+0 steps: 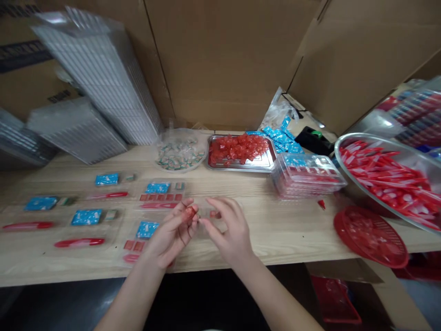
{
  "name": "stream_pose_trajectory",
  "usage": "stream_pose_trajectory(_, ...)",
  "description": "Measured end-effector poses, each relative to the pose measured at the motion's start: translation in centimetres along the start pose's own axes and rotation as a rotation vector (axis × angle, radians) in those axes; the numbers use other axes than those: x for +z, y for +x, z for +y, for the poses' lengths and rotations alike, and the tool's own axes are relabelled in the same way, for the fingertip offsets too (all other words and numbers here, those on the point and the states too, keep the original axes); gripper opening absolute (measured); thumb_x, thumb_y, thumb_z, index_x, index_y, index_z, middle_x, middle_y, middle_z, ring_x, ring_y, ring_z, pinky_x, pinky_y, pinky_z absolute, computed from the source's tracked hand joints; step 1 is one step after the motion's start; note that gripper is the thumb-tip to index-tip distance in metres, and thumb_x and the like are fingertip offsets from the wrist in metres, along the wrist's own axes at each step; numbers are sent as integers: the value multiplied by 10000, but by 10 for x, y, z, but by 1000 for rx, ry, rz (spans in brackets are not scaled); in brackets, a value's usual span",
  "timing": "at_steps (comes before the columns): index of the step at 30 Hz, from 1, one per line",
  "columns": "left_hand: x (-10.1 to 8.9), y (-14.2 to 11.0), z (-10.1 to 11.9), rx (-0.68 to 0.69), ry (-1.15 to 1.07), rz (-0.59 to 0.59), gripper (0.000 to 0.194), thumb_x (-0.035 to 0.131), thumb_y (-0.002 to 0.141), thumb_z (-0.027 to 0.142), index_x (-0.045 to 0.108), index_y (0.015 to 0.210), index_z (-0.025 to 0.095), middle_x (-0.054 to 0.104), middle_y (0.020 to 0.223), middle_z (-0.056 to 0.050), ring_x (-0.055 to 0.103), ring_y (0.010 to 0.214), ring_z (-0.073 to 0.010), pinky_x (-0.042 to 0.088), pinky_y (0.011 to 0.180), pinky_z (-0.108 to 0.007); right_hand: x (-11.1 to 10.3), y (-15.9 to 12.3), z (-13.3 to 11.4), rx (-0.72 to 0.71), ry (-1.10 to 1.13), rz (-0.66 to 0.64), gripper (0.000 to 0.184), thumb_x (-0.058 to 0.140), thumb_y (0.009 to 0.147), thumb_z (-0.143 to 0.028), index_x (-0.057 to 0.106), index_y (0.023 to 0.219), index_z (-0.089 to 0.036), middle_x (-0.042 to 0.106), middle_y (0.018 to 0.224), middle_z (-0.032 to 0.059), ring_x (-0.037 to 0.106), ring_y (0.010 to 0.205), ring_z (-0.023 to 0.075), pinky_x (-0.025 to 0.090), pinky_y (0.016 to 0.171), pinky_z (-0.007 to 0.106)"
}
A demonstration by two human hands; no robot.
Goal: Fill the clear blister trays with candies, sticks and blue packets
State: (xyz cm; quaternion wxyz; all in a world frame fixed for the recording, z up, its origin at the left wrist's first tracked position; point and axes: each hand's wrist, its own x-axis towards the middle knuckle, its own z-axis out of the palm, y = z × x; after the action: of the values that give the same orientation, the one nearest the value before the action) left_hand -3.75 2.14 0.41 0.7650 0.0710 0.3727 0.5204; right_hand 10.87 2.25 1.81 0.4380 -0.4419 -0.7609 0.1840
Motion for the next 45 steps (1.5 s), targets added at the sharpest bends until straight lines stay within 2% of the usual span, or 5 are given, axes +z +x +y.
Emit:
stream_pose_trajectory(6, 5, -4, -8, 41, 186, -92, 228, 735, 676, 225, 525, 748, 174, 579, 681, 44, 544, 612, -50, 442, 611, -170, -11, 4, 6, 7, 129, -181, 258, 556, 837, -195, 637, 1070, -273, 605, 939, 42, 594, 878, 156, 527, 733, 290)
stream_pose_trajectory(19, 2, -12, -9, -60, 203, -220, 214, 679, 725, 364, 702, 784, 160, 640, 784, -49, 558, 730, -115, 432, 692, -226, -18, 0, 7, 2, 107, -134, 100, 644, 777, -222, 630, 876, -217, 584, 788, 23, 565, 731, 142, 494, 624, 278)
stream_pose_trajectory(27, 13, -8, -20, -83, 86, -110, 154, 697, 713, 321, 663, 715, 170, 587, 709, 4, 525, 659, -73, 417, 638, -188, -22, -4, 6, 11, 65, -212, 399, 596, 813, -249, 535, 1206, -278, 580, 926, 50, 571, 827, 169, 515, 725, 327)
stream_pose_trajectory(34, 2, -20, -35, 125, 351, -35, 232, 574, 815, 369, 711, 896, 200, 658, 934, -66, 527, 777, -122, 416, 680, -229, -28, -4, 16, 174, 152, -315, 234, 566, 813, -180, 634, 1032, -231, 623, 893, 47, 582, 759, 142, 511, 668, 286)
stream_pose_trajectory(45, -20, -26, -48, 806, 1332, 73, 368, 506, 839, 158, 589, 1171, 294, 648, 1088, -47, 572, 1025, -209, 434, 898, -352, -19, -6, 36, 580, 357, -296, 221, 585, 810, -304, 661, 995, -211, 689, 939, 61, 642, 840, 178, 526, 715, 320)
